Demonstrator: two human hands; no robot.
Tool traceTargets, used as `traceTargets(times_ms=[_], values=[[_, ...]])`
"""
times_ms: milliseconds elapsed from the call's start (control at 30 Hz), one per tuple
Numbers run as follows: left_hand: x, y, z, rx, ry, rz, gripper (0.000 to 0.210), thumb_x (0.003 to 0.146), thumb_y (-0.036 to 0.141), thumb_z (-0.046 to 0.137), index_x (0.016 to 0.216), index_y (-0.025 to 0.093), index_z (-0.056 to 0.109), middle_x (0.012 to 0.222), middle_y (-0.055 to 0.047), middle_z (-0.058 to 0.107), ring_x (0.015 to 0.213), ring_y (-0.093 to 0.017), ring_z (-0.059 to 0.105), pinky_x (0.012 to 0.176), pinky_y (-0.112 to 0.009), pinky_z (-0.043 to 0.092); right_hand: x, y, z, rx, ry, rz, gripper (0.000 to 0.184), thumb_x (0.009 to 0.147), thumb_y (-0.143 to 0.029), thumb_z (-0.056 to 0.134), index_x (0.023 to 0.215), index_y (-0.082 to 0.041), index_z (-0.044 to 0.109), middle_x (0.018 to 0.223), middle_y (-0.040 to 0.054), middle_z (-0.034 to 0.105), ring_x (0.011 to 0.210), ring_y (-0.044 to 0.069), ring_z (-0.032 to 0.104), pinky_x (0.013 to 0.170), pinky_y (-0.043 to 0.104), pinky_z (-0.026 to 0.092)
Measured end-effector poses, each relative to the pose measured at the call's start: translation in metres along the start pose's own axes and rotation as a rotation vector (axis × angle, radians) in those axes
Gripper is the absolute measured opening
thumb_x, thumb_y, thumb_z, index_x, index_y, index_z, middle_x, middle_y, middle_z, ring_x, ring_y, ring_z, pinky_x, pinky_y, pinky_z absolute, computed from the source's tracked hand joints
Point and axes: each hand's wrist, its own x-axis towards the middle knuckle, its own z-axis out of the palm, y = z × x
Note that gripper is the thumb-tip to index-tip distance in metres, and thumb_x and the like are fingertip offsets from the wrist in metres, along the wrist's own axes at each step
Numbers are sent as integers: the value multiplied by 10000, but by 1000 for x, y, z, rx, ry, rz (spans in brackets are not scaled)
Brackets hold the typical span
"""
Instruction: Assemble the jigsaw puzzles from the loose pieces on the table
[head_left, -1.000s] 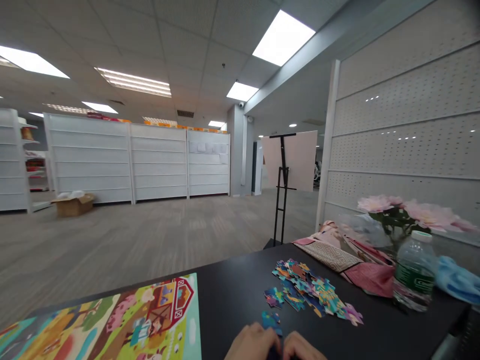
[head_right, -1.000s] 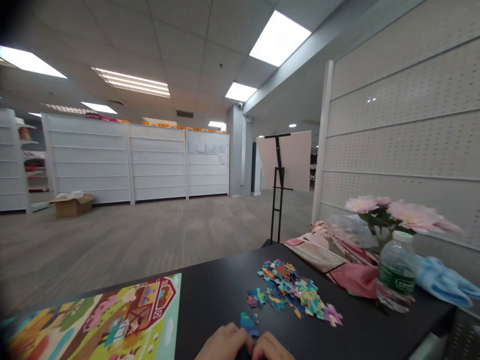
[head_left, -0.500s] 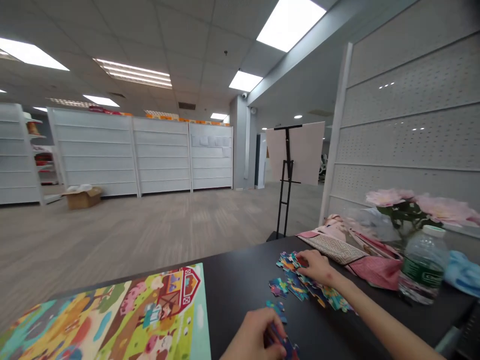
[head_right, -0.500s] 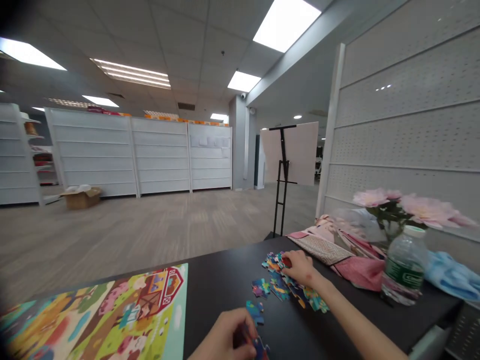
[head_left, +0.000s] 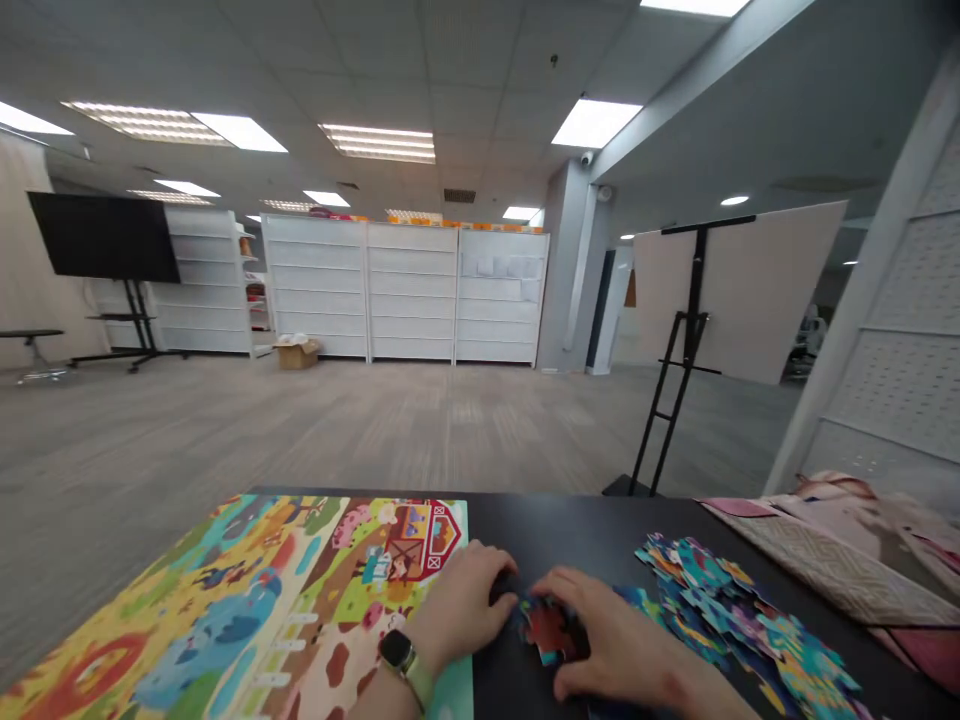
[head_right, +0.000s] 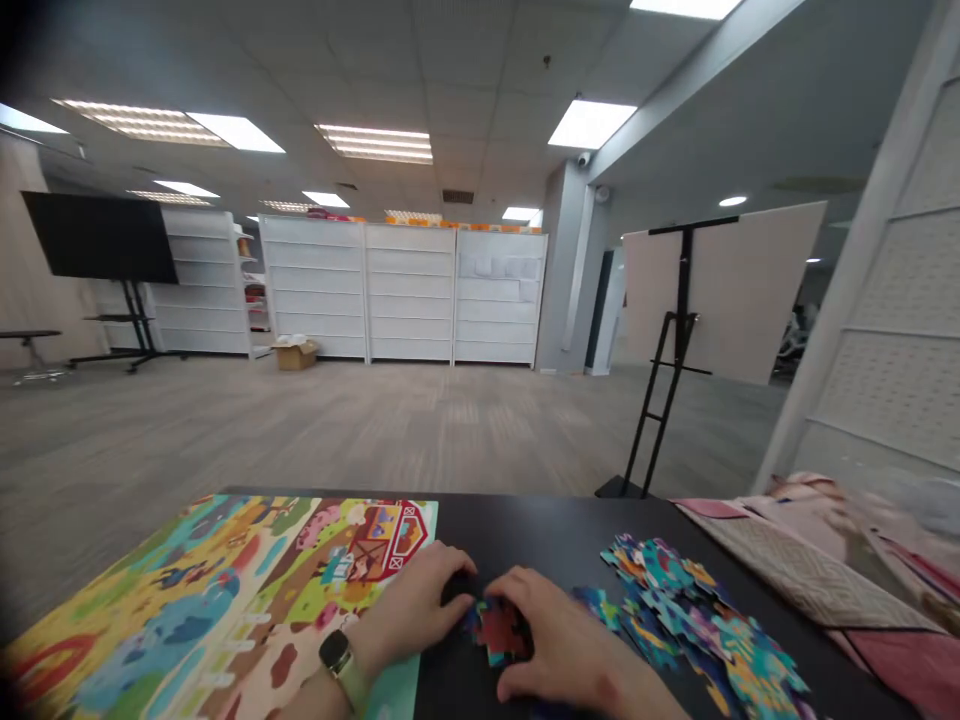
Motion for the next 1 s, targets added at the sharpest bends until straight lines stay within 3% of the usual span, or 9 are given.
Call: traceTargets(times_ms=[100, 267, 633, 867, 1000], values=[[-1, -5, -4, -13, -55, 39, 391, 766, 305, 783, 1135, 246, 669, 1094, -32, 680, 1042, -250, 578, 916, -315, 455, -6, 1, 2, 45, -34, -2, 465, 649, -218, 793, 1096, -243, 666, 1126, 32, 644, 1019, 223, 608, 875, 309, 469], [1, -8, -3, -69, -87, 94, 370, 784, 226, 744, 1149, 255, 686, 1118, -17, 695, 1065, -237, 568, 958, -313, 434, -14, 0, 1, 102, -60, -37, 219, 757, -165, 681, 955, -249, 723, 1131, 23, 645, 1035, 192, 620, 919, 283, 459], [2, -7, 3, -70, -117, 152, 275, 792, 133, 673, 1022, 260, 752, 1081, 5, 688, 1031, -199, 566, 931, -284, 430, -19, -10, 5, 85, -80, -94, 113, 732, -128, 705, 757, -238, 719, 1051, -18, 673, 998, 157, 635, 903, 236, 445], [3, -13, 1, -53, -118, 156, 211, 770, 154, 722, 952, 252, 770, 1032, 2, 703, 993, -207, 586, 907, -292, 439, -25, -11, -3, 17, -98, -16, 100, 700, -151, 656, 768, -224, 670, 975, -10, 653, 886, 163, 619, 752, 238, 441], [4, -17, 0, -55, -106, 144, 175, 736, 162, 757, 891, 241, 777, 985, 1, 713, 933, -206, 606, 887, -297, 452, -26, -4, -12, -33, -55, 17, 149, 699, -168, 642, 833, -223, 679, 946, 2, 630, 858, 168, 600, 754, 252, 436]])
